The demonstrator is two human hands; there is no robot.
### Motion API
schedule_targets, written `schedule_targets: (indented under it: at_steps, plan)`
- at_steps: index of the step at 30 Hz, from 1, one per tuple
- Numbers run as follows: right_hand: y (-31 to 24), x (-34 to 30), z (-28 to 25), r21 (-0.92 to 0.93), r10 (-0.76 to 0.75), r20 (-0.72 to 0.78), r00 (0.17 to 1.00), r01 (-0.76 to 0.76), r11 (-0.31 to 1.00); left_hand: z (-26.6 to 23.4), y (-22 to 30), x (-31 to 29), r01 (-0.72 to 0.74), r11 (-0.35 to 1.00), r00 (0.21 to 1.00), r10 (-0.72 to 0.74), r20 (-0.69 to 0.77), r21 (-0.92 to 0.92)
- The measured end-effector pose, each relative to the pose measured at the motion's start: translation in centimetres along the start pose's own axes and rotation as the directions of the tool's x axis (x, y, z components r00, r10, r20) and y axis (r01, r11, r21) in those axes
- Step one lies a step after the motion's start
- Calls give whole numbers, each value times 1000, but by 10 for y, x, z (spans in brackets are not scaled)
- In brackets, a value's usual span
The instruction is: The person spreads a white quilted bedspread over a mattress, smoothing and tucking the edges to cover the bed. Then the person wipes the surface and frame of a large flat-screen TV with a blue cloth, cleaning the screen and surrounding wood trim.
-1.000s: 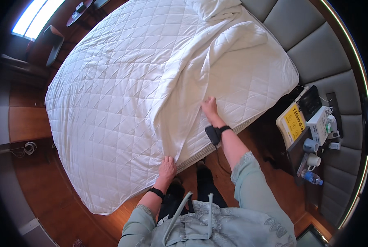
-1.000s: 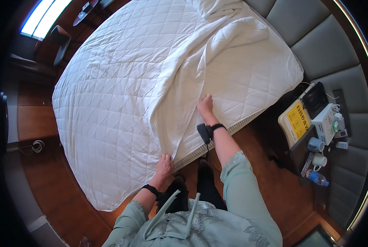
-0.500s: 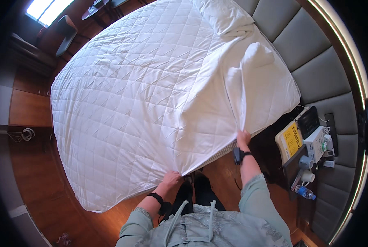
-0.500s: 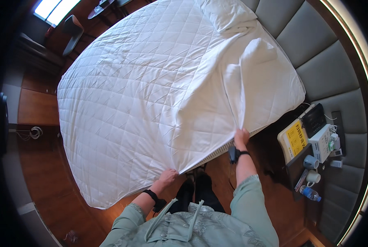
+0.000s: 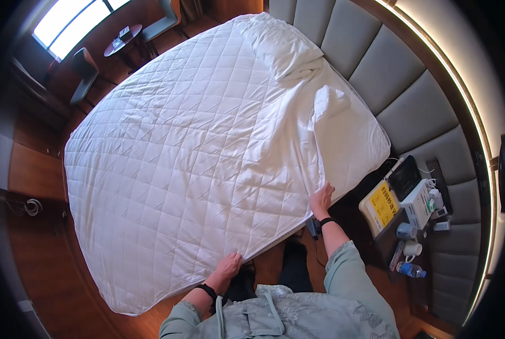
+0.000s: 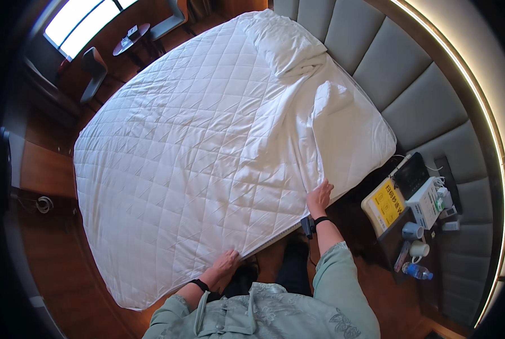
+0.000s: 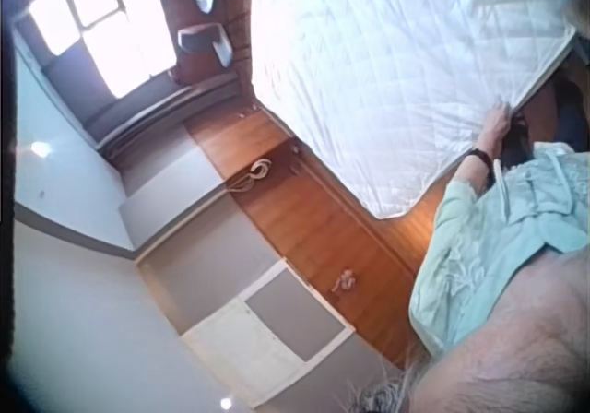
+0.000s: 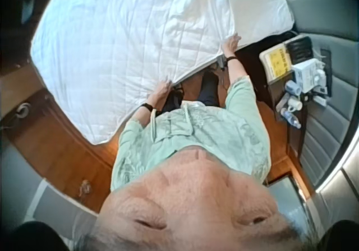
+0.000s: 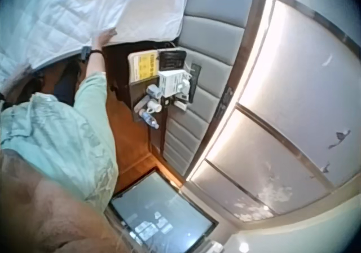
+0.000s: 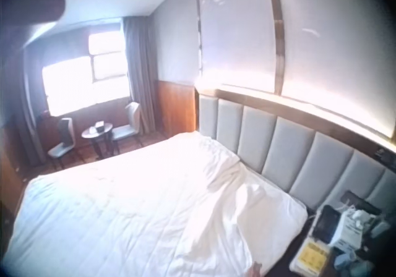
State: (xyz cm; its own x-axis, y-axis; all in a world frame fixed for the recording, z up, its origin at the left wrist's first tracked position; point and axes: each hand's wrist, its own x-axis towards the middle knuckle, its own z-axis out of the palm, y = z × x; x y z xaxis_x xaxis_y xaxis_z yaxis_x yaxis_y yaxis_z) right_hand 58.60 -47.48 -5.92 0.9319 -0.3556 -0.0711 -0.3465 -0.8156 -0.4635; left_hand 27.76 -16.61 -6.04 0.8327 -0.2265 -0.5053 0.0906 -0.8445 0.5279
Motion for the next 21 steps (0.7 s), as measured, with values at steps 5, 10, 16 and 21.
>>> schedule_targets:
  at_steps: [5,10,16,21]
  plan:
    - [-34,90,23,-71,-372,-114,921,366,928,-31,45,73,8,1000,987,-4,-159,22]
    - [-78,190,27,-29,-726,-77,684,726,687,-30,129,163,-5,1000,983,0,-185,-23]
    - [-86,295,12,-182,-416,186,890,448,875,-36,238,259,54,999,989,-54,-138,1]
    - [65,377,27,465,48,30,998,-57,884,-40,273,309,128,991,972,-116,-203,44]
